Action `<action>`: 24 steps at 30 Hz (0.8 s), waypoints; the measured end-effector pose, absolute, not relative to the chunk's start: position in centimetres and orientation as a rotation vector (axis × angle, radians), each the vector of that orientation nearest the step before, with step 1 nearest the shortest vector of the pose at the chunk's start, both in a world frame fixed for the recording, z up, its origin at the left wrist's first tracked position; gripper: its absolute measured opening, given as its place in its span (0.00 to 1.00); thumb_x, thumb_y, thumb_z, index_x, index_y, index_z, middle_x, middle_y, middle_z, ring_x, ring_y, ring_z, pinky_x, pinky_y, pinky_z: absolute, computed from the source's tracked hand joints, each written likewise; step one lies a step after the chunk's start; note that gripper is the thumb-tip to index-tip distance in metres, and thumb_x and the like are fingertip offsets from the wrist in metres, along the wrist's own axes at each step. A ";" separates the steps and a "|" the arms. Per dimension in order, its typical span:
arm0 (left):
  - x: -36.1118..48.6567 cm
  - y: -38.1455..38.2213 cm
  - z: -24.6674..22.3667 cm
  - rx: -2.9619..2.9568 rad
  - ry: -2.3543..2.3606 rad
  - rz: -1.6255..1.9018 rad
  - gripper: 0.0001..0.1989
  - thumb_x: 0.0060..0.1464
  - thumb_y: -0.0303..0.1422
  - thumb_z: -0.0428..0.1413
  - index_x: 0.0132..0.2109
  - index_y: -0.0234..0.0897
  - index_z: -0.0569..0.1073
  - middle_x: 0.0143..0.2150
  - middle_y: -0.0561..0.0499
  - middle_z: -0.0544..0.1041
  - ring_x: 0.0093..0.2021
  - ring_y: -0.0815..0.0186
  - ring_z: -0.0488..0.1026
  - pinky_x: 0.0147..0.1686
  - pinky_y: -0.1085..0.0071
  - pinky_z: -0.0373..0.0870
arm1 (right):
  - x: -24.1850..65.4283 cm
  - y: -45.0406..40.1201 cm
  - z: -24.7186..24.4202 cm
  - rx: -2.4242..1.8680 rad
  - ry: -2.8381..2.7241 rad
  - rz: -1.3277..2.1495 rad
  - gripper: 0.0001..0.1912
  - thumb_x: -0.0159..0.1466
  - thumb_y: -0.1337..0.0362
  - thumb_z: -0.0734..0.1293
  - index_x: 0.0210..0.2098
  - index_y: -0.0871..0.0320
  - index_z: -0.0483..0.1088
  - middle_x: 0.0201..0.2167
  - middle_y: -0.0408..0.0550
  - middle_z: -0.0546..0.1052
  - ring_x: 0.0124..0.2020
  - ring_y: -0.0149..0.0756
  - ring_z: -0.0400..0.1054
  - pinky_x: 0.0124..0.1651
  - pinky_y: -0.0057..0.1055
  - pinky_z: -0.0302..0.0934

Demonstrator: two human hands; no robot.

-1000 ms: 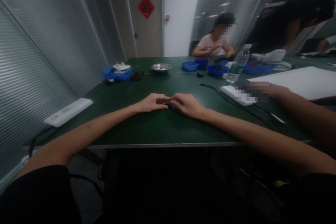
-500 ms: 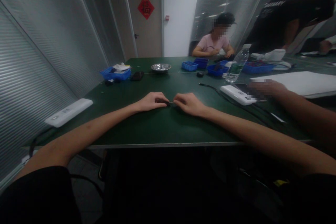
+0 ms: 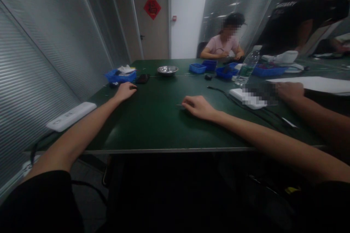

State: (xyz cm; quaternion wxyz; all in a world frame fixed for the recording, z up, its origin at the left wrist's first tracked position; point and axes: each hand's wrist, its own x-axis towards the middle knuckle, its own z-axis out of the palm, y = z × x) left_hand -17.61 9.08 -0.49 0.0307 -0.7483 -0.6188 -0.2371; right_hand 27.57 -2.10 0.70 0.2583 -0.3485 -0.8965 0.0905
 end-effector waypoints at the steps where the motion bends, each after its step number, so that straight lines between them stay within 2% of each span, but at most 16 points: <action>1: -19.1 9.3 -0.5 -2.241 -1.969 -0.692 0.19 0.59 0.36 0.59 0.53 0.33 0.84 0.52 0.40 0.82 0.51 0.51 0.78 0.58 0.57 0.70 | 27.6 -2.1 0.7 -0.944 -2.428 0.244 0.11 0.72 0.59 0.64 0.44 0.58 0.76 0.34 0.48 0.80 0.32 0.35 0.71 0.37 0.30 0.57; 7: -23.7 9.2 -0.2 -2.019 -2.124 -0.636 0.20 0.59 0.37 0.60 0.56 0.35 0.82 0.53 0.40 0.83 0.54 0.49 0.76 0.60 0.55 0.68 | 27.6 -2.2 0.8 -0.922 -2.424 0.257 0.10 0.72 0.59 0.65 0.44 0.58 0.76 0.34 0.48 0.80 0.33 0.35 0.72 0.38 0.30 0.59; 14: -23.0 8.2 0.1 -2.066 -2.115 -0.636 0.15 0.59 0.34 0.61 0.51 0.36 0.84 0.56 0.41 0.81 0.56 0.50 0.75 0.61 0.57 0.66 | 27.6 -2.2 0.8 -0.929 -2.429 0.255 0.11 0.72 0.59 0.65 0.44 0.58 0.76 0.35 0.48 0.81 0.33 0.36 0.72 0.38 0.31 0.59; 20: -21.5 7.4 1.2 -1.966 -2.247 -0.853 0.10 0.58 0.35 0.62 0.43 0.37 0.85 0.42 0.44 0.84 0.48 0.52 0.78 0.57 0.58 0.69 | 27.6 -2.2 0.8 -0.921 -2.440 0.259 0.10 0.72 0.59 0.64 0.44 0.58 0.76 0.37 0.49 0.81 0.33 0.36 0.72 0.38 0.31 0.59; 24: -20.7 7.0 1.8 -1.962 -2.403 -0.999 0.13 0.53 0.36 0.66 0.45 0.36 0.85 0.38 0.45 0.85 0.41 0.57 0.78 0.49 0.61 0.73 | 27.7 -2.3 0.9 -0.914 -2.446 0.242 0.11 0.72 0.59 0.64 0.45 0.58 0.75 0.36 0.49 0.80 0.34 0.36 0.72 0.38 0.31 0.59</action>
